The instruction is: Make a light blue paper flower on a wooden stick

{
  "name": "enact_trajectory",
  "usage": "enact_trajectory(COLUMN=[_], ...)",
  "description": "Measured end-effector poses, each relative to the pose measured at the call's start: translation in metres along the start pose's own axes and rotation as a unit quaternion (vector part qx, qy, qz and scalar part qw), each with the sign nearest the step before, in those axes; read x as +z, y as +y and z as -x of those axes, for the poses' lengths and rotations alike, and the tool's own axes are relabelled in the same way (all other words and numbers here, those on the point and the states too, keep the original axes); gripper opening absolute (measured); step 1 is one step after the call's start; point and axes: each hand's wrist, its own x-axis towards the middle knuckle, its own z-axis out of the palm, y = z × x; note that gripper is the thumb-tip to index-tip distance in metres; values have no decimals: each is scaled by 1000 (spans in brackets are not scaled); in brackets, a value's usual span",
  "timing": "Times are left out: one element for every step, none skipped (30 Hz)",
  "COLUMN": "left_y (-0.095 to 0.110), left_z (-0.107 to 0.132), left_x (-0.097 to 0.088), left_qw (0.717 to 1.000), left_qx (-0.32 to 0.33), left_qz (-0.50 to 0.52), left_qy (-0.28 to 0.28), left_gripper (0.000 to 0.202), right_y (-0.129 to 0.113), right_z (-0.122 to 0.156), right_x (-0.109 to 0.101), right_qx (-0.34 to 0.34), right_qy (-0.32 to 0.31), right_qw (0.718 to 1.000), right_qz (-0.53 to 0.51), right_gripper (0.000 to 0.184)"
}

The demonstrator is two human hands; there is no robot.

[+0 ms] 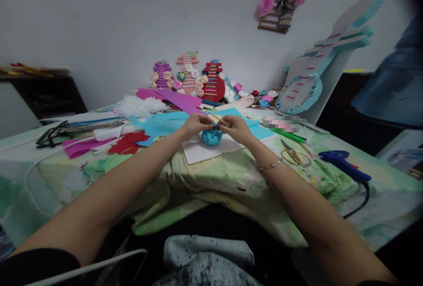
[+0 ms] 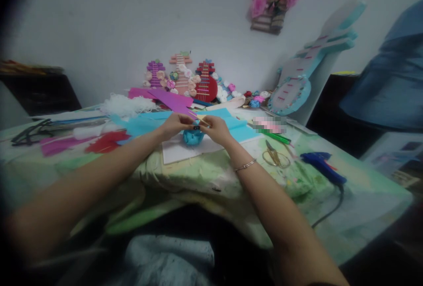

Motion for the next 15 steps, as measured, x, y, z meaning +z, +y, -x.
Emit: enact_trajectory(left_y=[0, 1, 1, 0, 0, -1, -1, -1, -1, 0, 0, 1, 2, 3, 3], left_z=[0, 1, 1, 1, 1, 0, 0, 0, 0, 0, 0, 1, 1, 1, 2], left_x=[0, 0, -1, -1, -1, -1, -1, -1, -1, -1, 0, 0, 1, 1, 2], left_qw=[1000, 1000, 1000, 1000, 1000, 1000, 1000, 1000, 1000, 1000, 999, 999, 999, 999, 999], left_qx=[-3, -6, -8, -6, -4, 0, 3, 4, 3, 1, -1, -3, -3, -2, -1], left_qz=[1, 2, 3, 5, 6, 6, 4, 1, -1, -2, -1, 2, 3, 4, 3], left_qy=[6, 11, 14, 17, 19, 21, 22, 24, 26, 29, 33, 35, 36, 36, 36], left_gripper=[33, 32, 33, 34, 34, 34, 34, 34, 33, 33, 33, 34, 34, 36, 37], right_y=[-2, -4, -5, -7, -8, -8, -9, -10, -10, -11, -11, -11, -11, -11, -12], right_z=[1, 1, 2, 3, 4, 5, 5, 6, 7, 7, 7, 7, 7, 7, 7], right_x=[-2, -5, -7, -8, -9, -10, -11, -12, -12, -12, -12, -12, -12, -12, -11], right_qx=[-7, -11, -8, -3, 4, 10, 14, 15, 16, 17, 18, 20, 22, 23, 23], right_qy=[10, 14, 18, 18, 20, 23, 27, 32, 35, 39, 41, 44, 46, 47, 48], right_qw=[1000, 999, 998, 996, 993, 990, 987, 983, 979, 976, 974, 972, 971, 970, 970], right_qz=[21, 44, 66, 89, 113, 137, 160, 181, 199, 213, 222, 228, 233, 235, 237], right_gripper=[23, 29, 34, 38, 39, 39, 38, 37, 38, 39, 40, 41, 41, 41, 41])
